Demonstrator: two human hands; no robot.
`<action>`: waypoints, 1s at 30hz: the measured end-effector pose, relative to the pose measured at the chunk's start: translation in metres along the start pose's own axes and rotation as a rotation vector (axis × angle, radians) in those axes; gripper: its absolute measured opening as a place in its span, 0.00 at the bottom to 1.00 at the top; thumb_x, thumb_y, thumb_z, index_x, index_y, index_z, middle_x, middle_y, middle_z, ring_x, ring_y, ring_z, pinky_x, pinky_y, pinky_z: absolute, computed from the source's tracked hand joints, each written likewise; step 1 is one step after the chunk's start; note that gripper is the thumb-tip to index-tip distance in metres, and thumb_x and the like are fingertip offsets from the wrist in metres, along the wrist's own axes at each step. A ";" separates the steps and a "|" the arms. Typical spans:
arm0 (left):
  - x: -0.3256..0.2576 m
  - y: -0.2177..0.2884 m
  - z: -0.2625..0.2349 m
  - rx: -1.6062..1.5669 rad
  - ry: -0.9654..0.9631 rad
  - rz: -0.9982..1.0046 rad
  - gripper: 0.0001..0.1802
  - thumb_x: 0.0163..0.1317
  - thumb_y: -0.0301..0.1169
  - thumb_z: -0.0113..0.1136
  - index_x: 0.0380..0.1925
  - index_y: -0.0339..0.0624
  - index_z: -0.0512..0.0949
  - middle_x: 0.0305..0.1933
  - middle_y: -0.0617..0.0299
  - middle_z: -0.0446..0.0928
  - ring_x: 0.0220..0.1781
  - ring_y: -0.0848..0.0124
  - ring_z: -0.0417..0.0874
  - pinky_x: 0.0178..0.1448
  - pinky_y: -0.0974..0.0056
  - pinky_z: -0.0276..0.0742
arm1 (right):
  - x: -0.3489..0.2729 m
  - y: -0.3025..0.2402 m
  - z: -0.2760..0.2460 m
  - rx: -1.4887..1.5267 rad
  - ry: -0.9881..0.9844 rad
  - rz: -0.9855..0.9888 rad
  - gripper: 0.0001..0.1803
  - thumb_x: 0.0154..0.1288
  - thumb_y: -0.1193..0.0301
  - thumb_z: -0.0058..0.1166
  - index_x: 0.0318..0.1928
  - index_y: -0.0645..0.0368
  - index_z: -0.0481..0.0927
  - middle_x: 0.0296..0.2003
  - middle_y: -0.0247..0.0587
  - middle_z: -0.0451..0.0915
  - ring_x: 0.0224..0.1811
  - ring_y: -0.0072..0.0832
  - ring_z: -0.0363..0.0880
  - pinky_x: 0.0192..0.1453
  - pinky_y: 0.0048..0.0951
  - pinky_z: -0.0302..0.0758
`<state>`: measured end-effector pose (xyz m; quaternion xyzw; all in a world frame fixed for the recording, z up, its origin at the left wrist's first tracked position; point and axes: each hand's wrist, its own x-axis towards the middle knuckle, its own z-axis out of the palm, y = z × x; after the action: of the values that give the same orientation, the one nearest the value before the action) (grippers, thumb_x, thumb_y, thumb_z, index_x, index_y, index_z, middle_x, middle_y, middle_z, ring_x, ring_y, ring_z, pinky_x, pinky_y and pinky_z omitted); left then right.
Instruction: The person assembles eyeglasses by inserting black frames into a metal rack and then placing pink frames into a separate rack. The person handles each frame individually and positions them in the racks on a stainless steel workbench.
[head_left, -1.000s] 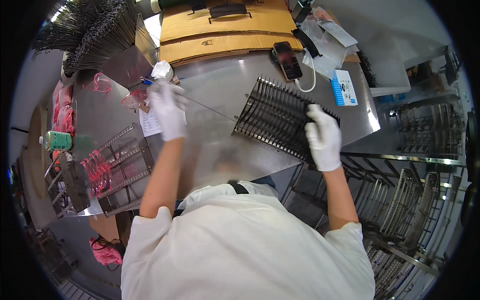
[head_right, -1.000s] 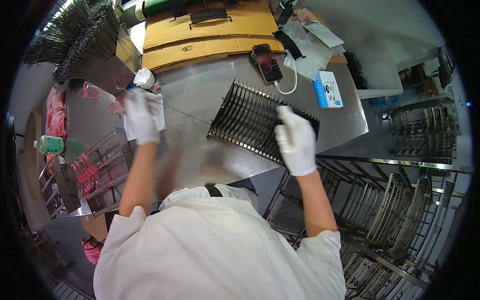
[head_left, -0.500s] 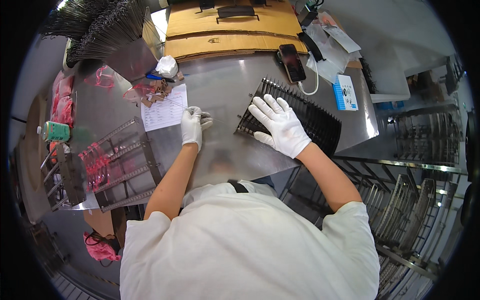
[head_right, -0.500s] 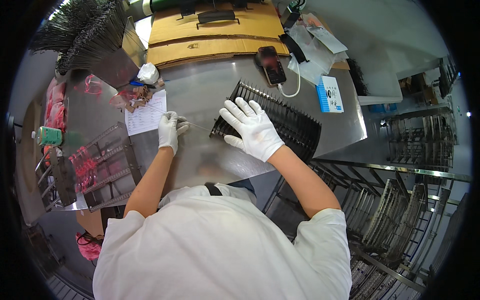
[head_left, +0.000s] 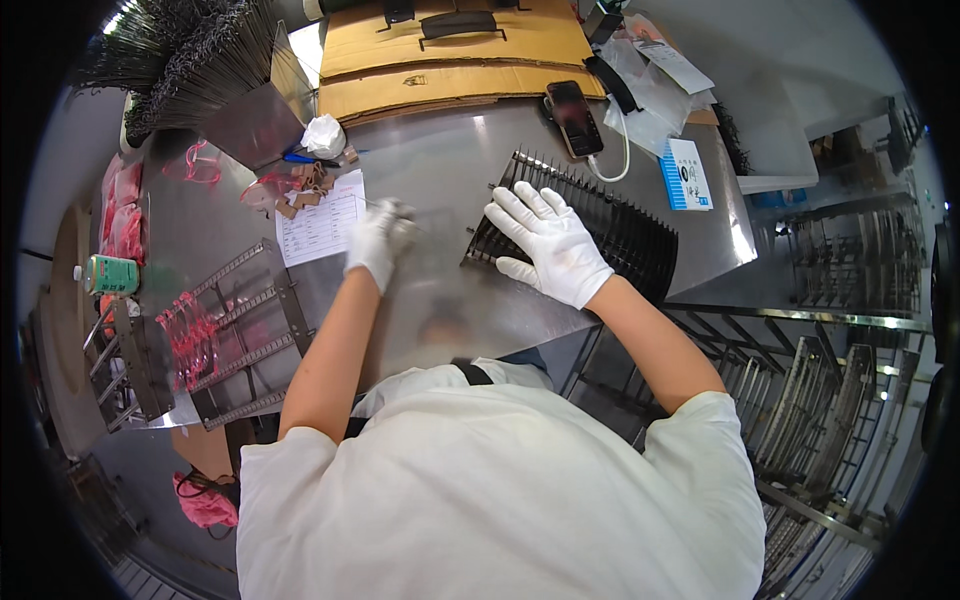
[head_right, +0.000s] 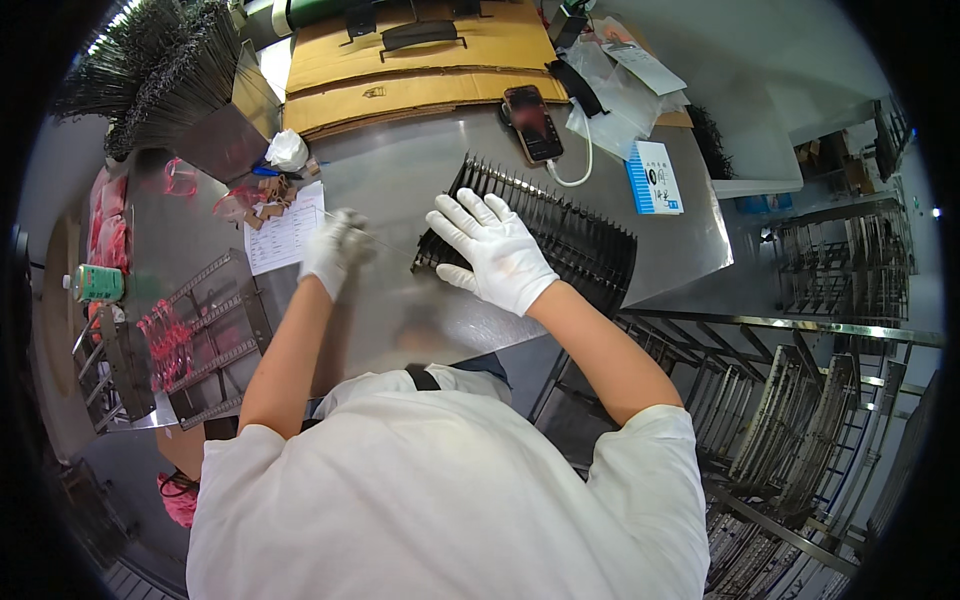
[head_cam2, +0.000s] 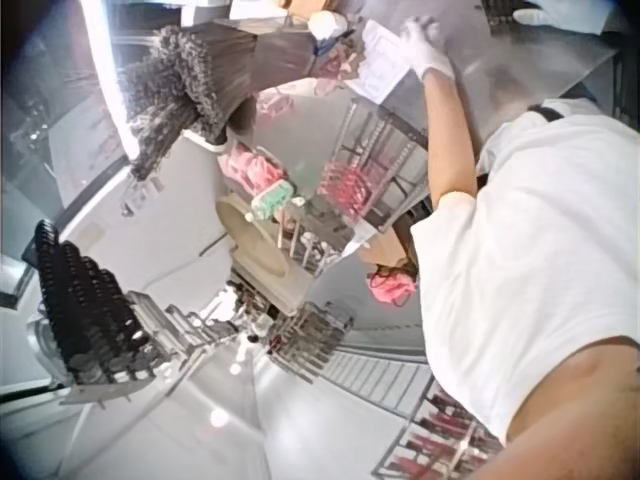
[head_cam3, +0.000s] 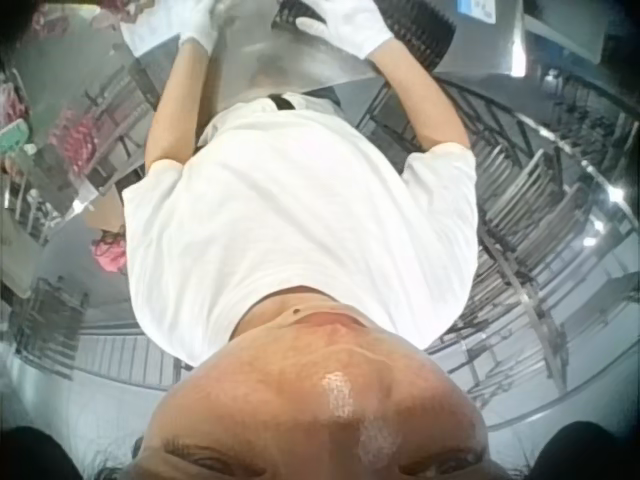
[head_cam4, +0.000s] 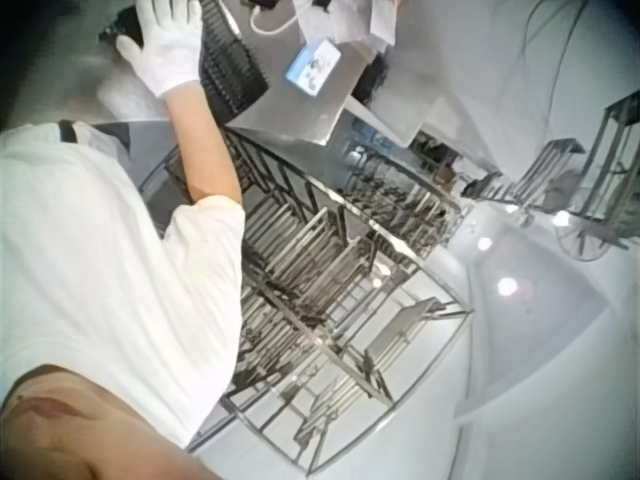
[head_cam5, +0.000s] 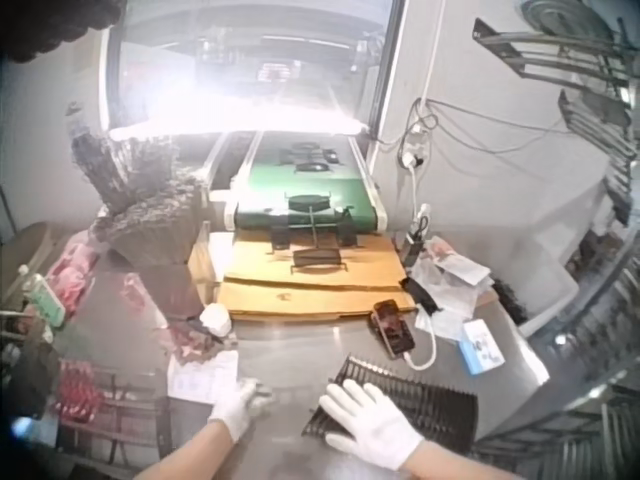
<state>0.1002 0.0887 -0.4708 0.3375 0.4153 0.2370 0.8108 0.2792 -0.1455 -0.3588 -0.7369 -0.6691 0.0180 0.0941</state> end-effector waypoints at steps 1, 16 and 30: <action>-0.009 -0.006 0.008 0.046 -0.022 -0.078 0.14 0.77 0.37 0.59 0.51 0.39 0.77 0.43 0.56 0.83 0.38 0.68 0.84 0.45 0.65 0.84 | 0.002 0.003 -0.001 0.041 -0.006 0.013 0.41 0.70 0.49 0.57 0.77 0.54 0.64 0.78 0.48 0.62 0.81 0.48 0.57 0.83 0.49 0.52; 0.027 0.013 -0.030 -0.012 0.003 -0.015 0.13 0.75 0.38 0.63 0.44 0.38 0.82 0.46 0.56 0.84 0.43 0.69 0.86 0.47 0.68 0.83 | -0.110 0.036 -0.033 -0.093 -0.076 0.018 0.43 0.60 0.50 0.66 0.74 0.47 0.69 0.77 0.44 0.64 0.78 0.49 0.62 0.81 0.56 0.54; -0.050 -0.021 0.021 1.272 -0.235 0.400 0.28 0.59 0.31 0.62 0.62 0.39 0.80 0.48 0.49 0.82 0.48 0.60 0.86 0.59 0.61 0.80 | -0.111 0.027 -0.047 -0.078 0.004 0.010 0.40 0.55 0.55 0.68 0.67 0.58 0.73 0.71 0.53 0.70 0.74 0.54 0.65 0.77 0.56 0.58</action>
<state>0.0924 0.0344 -0.4518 0.8428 0.3125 0.0538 0.4348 0.3020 -0.2627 -0.3279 -0.7433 -0.6656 -0.0090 0.0663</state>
